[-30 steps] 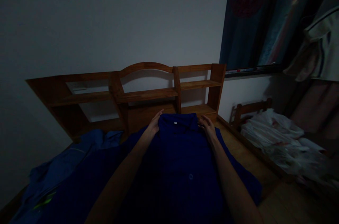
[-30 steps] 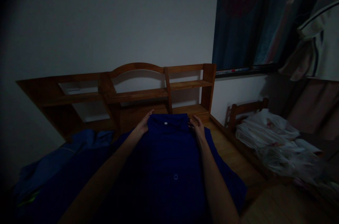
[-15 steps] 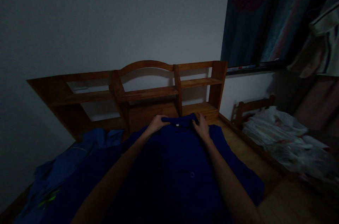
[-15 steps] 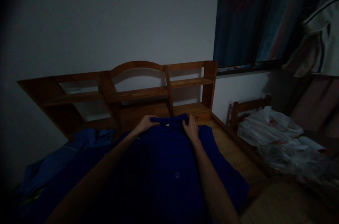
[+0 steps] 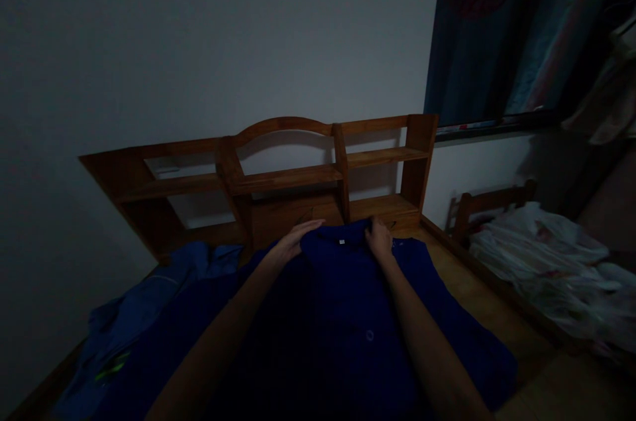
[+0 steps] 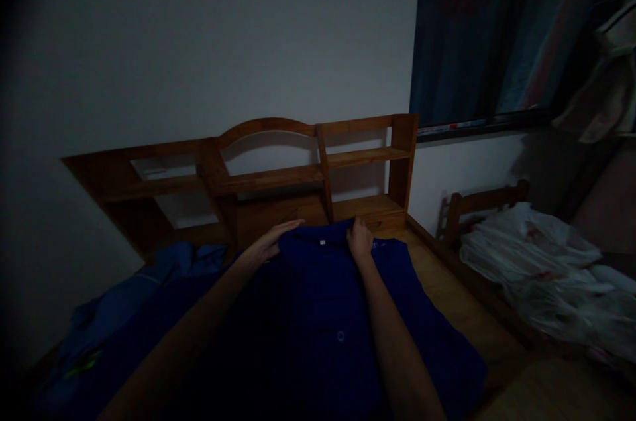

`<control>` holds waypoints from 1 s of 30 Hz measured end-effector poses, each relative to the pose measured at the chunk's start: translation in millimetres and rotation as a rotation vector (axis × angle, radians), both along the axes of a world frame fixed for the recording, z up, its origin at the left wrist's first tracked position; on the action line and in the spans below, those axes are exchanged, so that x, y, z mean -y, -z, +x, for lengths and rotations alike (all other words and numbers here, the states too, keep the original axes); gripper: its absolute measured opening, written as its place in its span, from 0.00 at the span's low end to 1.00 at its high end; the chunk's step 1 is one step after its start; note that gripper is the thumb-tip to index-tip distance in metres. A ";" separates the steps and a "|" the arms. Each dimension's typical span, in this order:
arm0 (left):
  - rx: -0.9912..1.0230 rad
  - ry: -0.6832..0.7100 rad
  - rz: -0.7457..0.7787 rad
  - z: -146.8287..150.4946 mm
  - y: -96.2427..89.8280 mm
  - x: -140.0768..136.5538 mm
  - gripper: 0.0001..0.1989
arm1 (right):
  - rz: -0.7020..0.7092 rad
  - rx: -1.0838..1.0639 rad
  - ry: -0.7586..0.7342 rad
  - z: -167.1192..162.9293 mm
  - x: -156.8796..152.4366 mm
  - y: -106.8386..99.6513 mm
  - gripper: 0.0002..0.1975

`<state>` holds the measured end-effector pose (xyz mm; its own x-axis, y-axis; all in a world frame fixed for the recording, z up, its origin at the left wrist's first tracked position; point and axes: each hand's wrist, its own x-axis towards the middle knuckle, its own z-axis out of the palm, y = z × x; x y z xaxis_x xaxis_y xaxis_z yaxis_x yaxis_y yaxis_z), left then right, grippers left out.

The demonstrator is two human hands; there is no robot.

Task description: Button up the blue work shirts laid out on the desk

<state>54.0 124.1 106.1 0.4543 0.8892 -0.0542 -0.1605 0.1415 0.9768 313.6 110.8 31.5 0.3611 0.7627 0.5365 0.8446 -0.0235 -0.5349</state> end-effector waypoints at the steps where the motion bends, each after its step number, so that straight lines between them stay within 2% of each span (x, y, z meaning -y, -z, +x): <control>1: 0.012 0.010 -0.026 -1.0 2.1 -2.1 0.19 | 0.014 -0.017 0.012 1.7 0.0 1.2 0.17; 3: 0.023 0.012 -0.063 -2.2 8.4 -7.7 0.17 | 0.063 -0.052 0.038 6.0 1.1 1.4 0.13; 8: 0.189 -0.128 -0.128 6.3 25.2 -22.7 0.17 | 0.237 -0.147 0.080 17.2 6.4 -5.3 0.16; 12: 0.305 -0.270 -0.089 25.1 30.8 -33.7 0.18 | 0.334 -0.226 0.057 19.5 8.1 -6.5 0.16; 17: 0.351 -0.369 -0.017 45.5 38.2 -51.8 0.18 | 0.399 -0.359 0.080 20.4 5.4 1.6 0.16; 24: 0.232 -0.391 0.114 46.4 58.0 -63.2 0.23 | 0.383 -0.575 0.113 33.4 -3.9 18.2 0.17; 27: 0.109 -0.393 0.196 41.2 63.7 -63.2 0.25 | 0.360 -0.640 0.092 37.4 -6.5 21.3 0.18; 30: -0.062 -0.407 0.286 33.2 63.7 -64.9 0.22 | 0.340 -0.668 0.009 37.6 -7.1 21.1 0.19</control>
